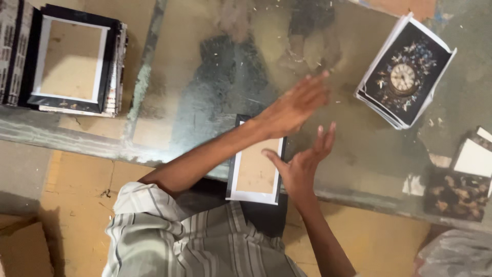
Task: The person assembles small photo frames by hand on a glass table. They pick up a frame back, place a beige mat board on top, and then cover it with a front panel featuring a clock design. The person presses the edges to secure the layers and stacks the completed frames. A coworker is visible in the background performing similar assembly tasks.
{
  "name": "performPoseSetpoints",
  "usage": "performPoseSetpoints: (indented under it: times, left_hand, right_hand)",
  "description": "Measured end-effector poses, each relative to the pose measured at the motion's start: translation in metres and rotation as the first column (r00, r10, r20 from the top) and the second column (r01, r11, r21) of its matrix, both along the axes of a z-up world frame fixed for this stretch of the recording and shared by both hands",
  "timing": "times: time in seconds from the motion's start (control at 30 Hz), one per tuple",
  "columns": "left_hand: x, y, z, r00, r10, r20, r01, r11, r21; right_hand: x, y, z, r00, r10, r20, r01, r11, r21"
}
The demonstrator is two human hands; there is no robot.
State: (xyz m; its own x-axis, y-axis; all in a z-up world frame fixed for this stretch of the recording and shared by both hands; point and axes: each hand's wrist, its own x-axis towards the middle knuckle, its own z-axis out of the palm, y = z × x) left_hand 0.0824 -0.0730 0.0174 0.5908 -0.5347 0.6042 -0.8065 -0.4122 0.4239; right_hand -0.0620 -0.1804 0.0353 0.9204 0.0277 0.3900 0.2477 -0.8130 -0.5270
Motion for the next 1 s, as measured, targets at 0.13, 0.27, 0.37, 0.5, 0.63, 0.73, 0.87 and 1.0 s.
performPoseSetpoints:
  times: [0.13, 0.27, 0.37, 0.5, 0.63, 0.73, 0.87, 1.0]
  left_hand:
    - [-0.008, 0.004, 0.032, 0.666, -0.555, -0.499, -0.201, 0.511, -0.836]
    - [-0.05, 0.028, 0.093, 0.394, -0.913, 0.107, -0.498, -0.31, -0.81]
    - [-0.069, 0.033, 0.131, 0.433, -0.891, 0.134, -0.623, -0.404, -0.67]
    - [-0.081, 0.033, 0.154, 0.508, -0.852, 0.124, -0.663, -0.479, -0.575]
    - [-0.09, 0.04, 0.152, 0.55, -0.825, 0.131, -0.662, -0.527, -0.534]
    - [-0.095, 0.047, 0.147, 0.573, -0.812, 0.112, -0.653, -0.534, -0.537]
    - [-0.098, 0.053, 0.142, 0.571, -0.814, 0.105, -0.646, -0.525, -0.554]
    - [-0.102, 0.055, 0.13, 0.586, -0.804, 0.098, -0.594, -0.509, -0.622]
  right_hand:
    - [-0.002, -0.004, -0.005, 1.0, -0.008, 0.0, 0.008, 0.991, 0.132]
    - [-0.02, 0.014, 0.012, 0.996, 0.062, -0.064, -0.004, 0.753, 0.658]
    - [-0.03, 0.038, 0.033, 0.973, 0.231, -0.014, -0.093, 0.448, 0.889]
    - [-0.039, 0.06, 0.062, 0.932, 0.359, -0.043, -0.092, 0.351, 0.932]
    - [-0.041, 0.06, 0.063, 0.892, 0.426, -0.149, -0.044, 0.411, 0.911]
    - [-0.047, 0.058, 0.053, 0.854, 0.498, -0.148, -0.08, 0.406, 0.91]
    - [-0.049, 0.053, 0.051, 0.85, 0.497, -0.174, -0.182, 0.588, 0.788]
    - [-0.05, 0.055, 0.057, 0.863, 0.438, -0.253, -0.116, 0.658, 0.744]
